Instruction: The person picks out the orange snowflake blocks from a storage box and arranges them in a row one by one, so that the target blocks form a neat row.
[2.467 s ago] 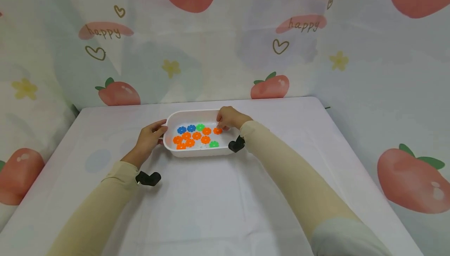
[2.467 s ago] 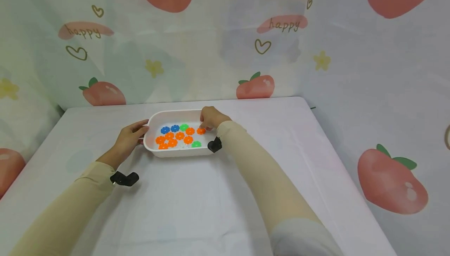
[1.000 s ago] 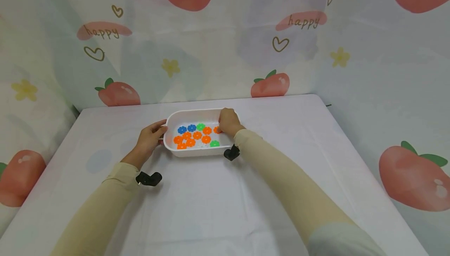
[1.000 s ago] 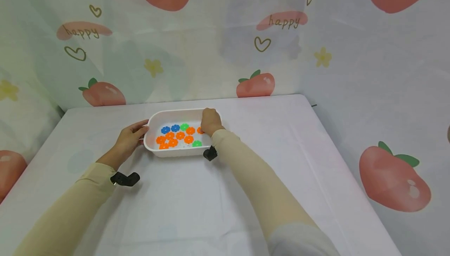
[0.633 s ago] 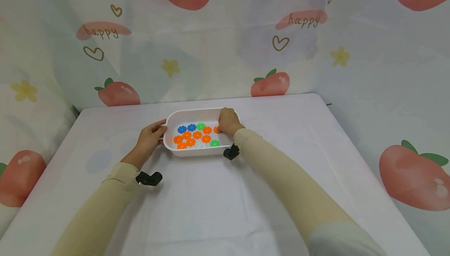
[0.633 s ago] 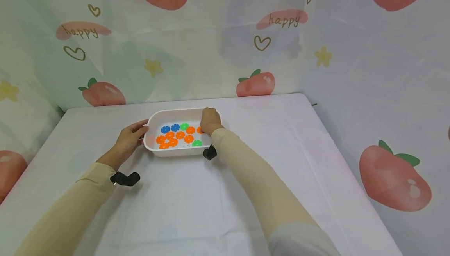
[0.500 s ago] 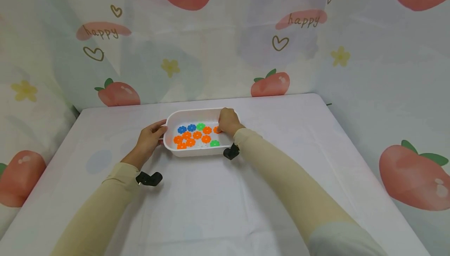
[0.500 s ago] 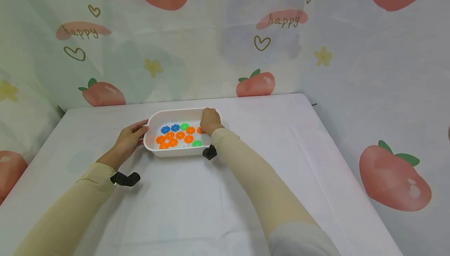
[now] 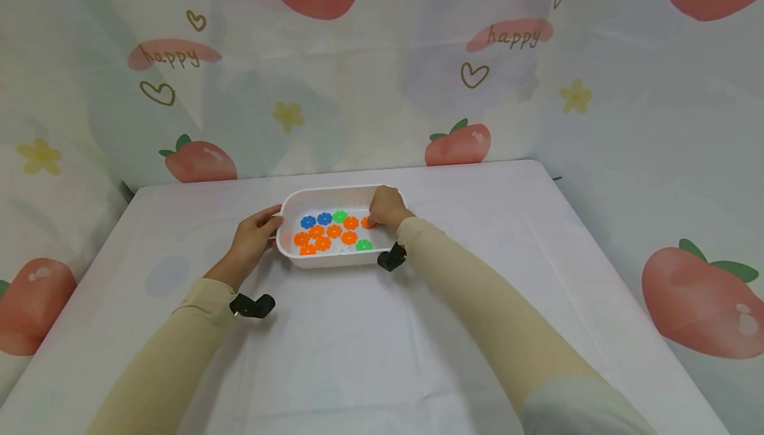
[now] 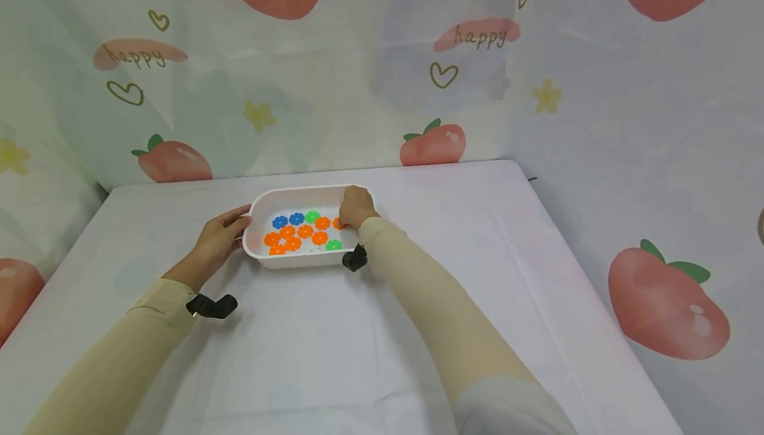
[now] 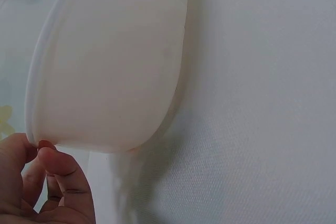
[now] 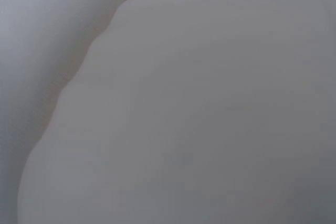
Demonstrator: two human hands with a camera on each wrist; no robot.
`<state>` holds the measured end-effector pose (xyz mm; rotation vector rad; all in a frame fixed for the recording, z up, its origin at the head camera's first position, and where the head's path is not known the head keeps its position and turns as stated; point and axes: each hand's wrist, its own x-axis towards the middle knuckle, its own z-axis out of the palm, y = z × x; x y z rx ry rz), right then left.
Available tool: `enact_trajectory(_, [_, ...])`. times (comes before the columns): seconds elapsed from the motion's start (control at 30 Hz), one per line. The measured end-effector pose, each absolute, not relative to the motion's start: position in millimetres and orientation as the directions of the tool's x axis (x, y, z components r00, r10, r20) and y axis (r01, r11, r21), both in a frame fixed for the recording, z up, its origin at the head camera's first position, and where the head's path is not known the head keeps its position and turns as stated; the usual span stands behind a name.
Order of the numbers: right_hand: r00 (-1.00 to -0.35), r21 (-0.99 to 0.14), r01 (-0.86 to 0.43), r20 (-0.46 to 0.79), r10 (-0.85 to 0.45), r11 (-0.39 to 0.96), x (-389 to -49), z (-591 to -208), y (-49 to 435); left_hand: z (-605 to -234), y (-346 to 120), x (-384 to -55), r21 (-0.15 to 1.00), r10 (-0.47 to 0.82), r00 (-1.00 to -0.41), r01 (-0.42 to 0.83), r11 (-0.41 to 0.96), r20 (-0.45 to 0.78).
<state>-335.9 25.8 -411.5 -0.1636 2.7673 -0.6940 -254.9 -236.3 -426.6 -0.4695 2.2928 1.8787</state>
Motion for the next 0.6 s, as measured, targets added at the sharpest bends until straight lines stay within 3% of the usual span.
enact_trajectory(0.37, [-0.946, -0.486, 0.0, -0.284, -0.158, 0.874, -334.9, -409.6, 25.7, -424.3, -235.8, -253.6, 0.933, -0.139, -0.944, -0.32, 0.167, -0.299])
enact_trajectory(0.6, [-0.958, -0.511, -0.037, -0.227, -0.176, 0.859, -331.9, -410.4, 26.1, -424.9, -235.2, -253.8, 0.93, -0.155, -0.938, -0.333, 0.155, -0.31])
